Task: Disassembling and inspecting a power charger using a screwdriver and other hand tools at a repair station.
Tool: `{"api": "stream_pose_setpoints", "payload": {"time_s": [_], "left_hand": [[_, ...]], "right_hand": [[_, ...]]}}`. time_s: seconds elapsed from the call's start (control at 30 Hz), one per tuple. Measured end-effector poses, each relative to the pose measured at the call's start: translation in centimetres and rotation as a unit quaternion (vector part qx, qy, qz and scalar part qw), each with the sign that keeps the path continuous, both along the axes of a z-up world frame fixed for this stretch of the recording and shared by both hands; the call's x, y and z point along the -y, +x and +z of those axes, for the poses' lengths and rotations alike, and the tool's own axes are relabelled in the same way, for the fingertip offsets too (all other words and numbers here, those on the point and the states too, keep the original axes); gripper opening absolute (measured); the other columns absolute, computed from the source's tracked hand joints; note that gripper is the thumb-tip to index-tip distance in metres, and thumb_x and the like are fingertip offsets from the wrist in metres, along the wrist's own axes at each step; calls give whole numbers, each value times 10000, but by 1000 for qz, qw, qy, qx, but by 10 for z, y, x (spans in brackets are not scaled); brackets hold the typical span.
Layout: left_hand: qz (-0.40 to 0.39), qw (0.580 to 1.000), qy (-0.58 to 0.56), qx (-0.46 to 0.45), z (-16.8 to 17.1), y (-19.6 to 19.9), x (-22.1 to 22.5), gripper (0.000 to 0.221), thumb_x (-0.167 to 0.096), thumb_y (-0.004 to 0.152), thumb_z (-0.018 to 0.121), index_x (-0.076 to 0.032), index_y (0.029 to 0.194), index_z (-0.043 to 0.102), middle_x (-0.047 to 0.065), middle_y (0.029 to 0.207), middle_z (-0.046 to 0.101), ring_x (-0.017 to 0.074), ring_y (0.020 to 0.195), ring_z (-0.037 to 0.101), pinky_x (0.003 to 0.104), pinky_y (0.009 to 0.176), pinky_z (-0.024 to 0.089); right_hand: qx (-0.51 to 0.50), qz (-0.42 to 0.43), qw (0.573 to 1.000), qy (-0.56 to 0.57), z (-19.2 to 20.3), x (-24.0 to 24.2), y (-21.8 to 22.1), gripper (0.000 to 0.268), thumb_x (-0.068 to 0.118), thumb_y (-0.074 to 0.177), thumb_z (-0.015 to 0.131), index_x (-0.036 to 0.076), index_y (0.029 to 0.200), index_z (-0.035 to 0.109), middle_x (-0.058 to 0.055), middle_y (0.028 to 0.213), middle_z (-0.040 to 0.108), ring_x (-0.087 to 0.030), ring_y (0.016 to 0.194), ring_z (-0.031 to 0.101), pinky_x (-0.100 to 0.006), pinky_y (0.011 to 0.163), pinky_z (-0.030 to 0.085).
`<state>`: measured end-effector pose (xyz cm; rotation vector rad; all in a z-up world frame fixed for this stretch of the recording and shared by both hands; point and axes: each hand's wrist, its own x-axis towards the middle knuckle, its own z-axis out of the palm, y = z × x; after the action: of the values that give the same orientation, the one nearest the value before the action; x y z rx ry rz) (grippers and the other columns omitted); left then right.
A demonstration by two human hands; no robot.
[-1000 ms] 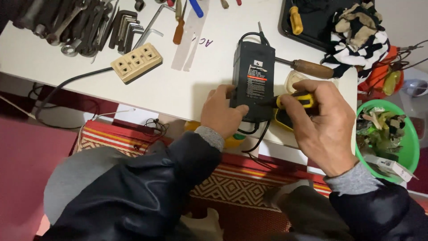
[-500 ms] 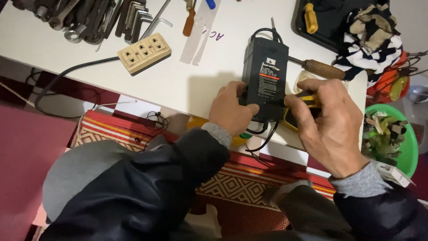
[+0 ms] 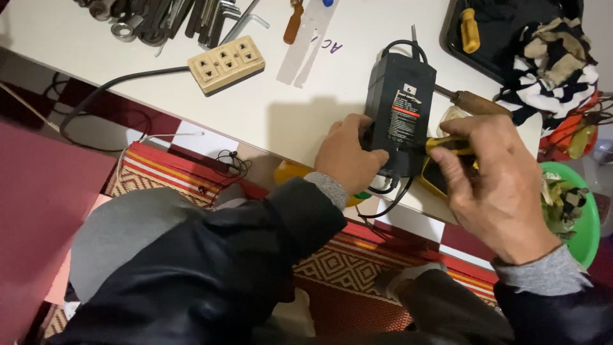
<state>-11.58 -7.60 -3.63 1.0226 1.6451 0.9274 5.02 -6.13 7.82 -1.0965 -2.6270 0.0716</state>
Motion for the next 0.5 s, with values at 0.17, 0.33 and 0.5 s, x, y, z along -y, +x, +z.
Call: {"api": "stream_pose_setpoints", "payload": {"time_s": [0.17, 0.33, 0.5], "left_hand": [[8, 1000, 24, 7, -6, 2, 0, 634, -181, 742, 715, -81, 1344, 545, 119, 1277, 599, 262, 1152, 639, 358, 985, 515], [-19, 1000, -20, 13, 12, -5, 2, 649, -173, 790, 711, -113, 1403, 506, 97, 1335, 573, 245, 1212, 618, 357, 1020, 508], [-16, 1000, -18, 17, 10, -5, 3, 647, -179, 788, 730, -118, 1395, 515, 94, 1311, 584, 240, 1200, 624, 355, 1009, 512]], "right_hand": [[36, 41, 998, 6, 6, -7, -5, 265, 20, 952, 706, -80, 1173, 597, -330, 1349, 591, -324, 878, 661, -398, 704, 574], [114, -11, 993, 32, 3, -20, -1, 388, 242, 1041, 715, -106, 1198, 645, -181, 911, 595, -240, 605, 563, -340, 507, 507], [120, -26, 992, 2, 9, -18, -7, 307, 159, 949, 793, -59, 1130, 674, -164, 937, 618, -252, 620, 580, -360, 558, 499]]}}
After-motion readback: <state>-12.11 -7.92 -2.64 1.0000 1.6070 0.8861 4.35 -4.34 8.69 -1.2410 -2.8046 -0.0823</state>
